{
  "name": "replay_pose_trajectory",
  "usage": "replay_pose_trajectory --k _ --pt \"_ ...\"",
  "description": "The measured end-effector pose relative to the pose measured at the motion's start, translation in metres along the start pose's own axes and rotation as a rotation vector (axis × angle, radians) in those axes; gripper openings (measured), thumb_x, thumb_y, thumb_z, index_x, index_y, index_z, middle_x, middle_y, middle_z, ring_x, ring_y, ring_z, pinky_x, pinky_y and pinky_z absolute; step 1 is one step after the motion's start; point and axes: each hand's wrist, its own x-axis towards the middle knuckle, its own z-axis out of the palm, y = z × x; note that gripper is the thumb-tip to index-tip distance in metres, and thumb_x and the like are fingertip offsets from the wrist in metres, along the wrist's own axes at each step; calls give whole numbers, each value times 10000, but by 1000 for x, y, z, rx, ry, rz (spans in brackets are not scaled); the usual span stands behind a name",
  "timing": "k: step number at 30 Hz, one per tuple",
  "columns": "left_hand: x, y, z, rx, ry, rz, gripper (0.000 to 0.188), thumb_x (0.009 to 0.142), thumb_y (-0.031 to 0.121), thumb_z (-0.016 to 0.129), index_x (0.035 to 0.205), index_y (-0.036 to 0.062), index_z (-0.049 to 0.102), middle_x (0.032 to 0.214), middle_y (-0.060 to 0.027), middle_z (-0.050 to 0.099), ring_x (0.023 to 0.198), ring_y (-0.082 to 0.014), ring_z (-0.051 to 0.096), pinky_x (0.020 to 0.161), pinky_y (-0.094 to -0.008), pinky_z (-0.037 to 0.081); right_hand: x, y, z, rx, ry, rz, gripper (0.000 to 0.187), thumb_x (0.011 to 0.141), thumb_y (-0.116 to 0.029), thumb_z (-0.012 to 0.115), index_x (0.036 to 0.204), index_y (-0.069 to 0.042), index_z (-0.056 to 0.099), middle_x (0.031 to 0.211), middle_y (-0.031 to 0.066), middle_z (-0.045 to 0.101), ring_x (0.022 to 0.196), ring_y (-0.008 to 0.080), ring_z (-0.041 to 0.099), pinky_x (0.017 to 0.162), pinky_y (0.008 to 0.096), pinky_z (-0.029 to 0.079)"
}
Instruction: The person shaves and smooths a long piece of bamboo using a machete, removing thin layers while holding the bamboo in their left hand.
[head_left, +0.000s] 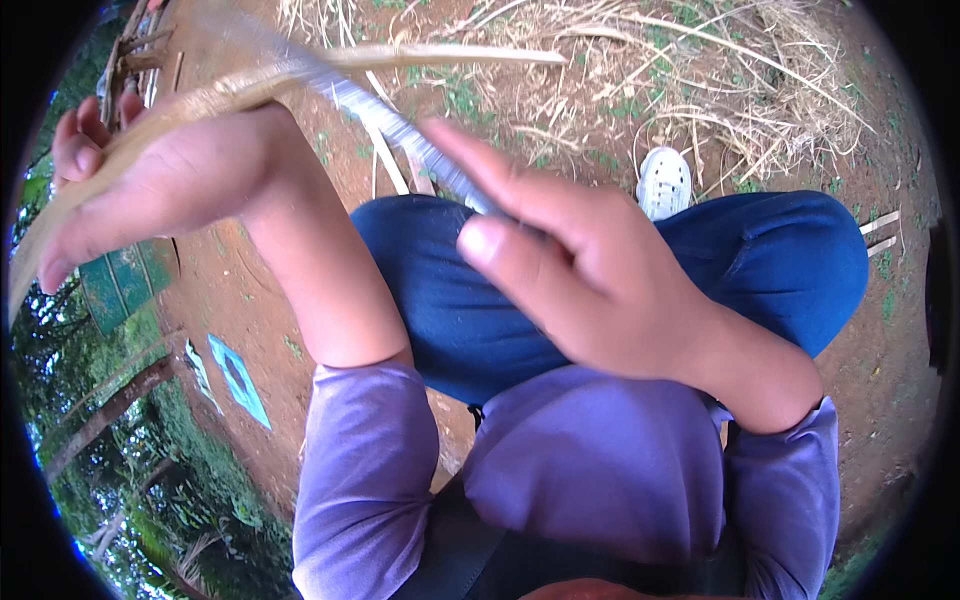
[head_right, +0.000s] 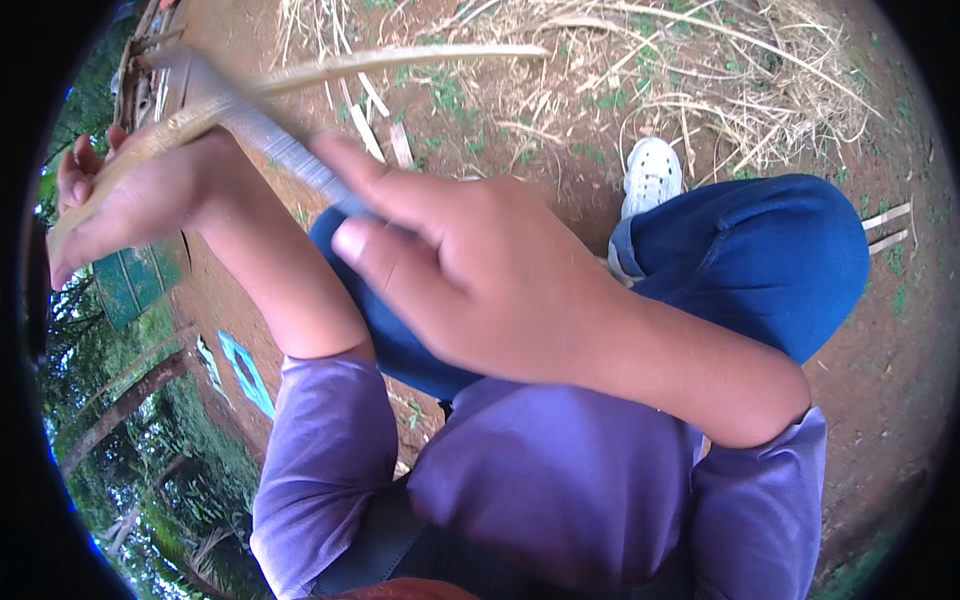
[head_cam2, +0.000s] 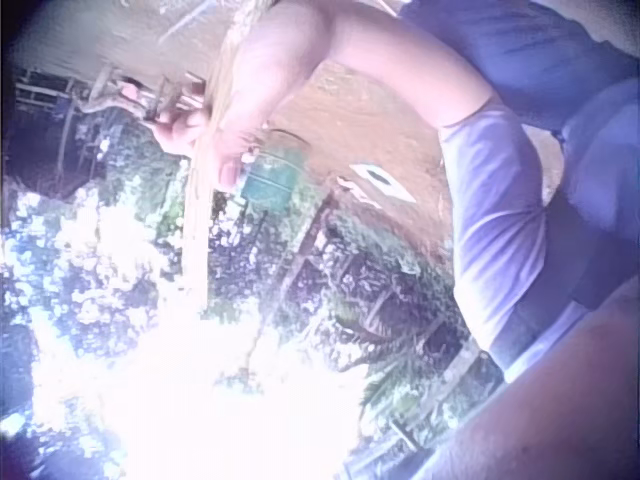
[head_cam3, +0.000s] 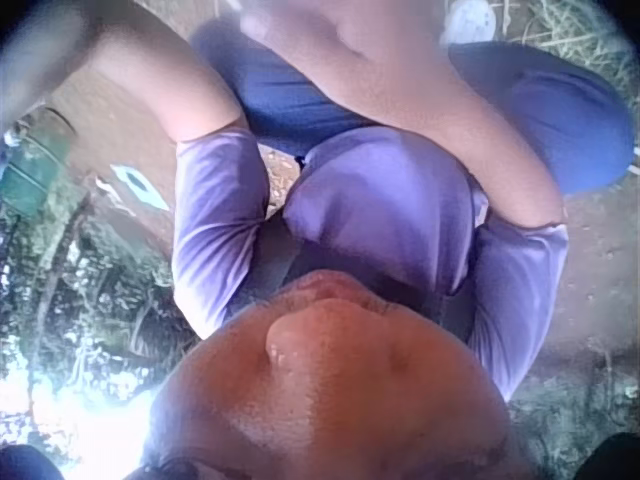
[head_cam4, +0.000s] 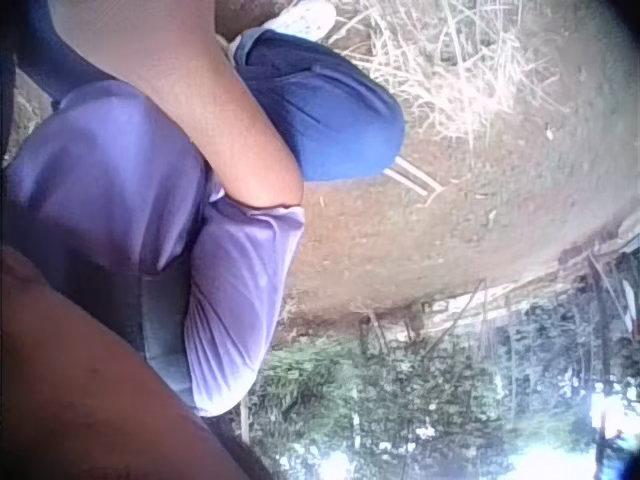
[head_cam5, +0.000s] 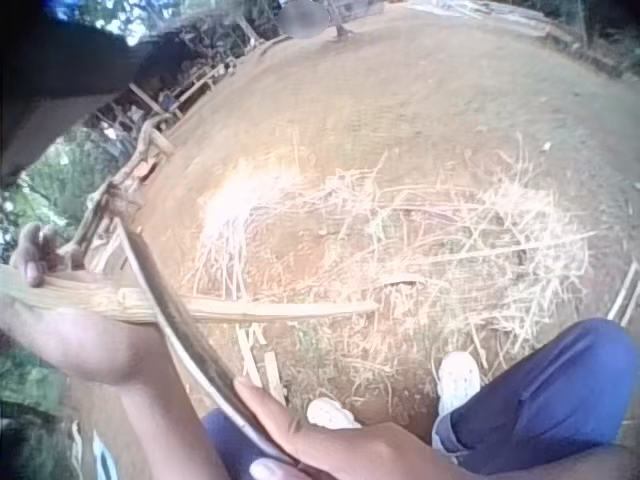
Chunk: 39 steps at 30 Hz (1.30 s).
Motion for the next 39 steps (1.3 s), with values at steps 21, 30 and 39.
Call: replay_pose_trajectory --k 21,30,39 --pt "5 -8 2 7 51 29 747 925 856 178 880 135 370 931 -51 509 911 -179 498 771 -324 418 29 26 -8 -93 153 99 527 981 -290 571 1438 -30 546 557 137 514 483 223 535 524 389 421" --pt "-3 7 9 84 63 -42 737 929 840 174 867 137 385 909 -42 503 897 -171 488 776 -328 401 16 44 -2 -130 138 180 521 995 -264 566 1491 -118 512 568 104 515 475 174 500 491 372 409" --pt "5 -3 3 111 104 -91 717 922 838 190 879 142 357 917 -42 517 898 -150 504 767 -327 393 21 55 -7 -173 118 141 523 1001 -263 552 1504 -128 500 547 81 464 479 144 478 526 349 417"
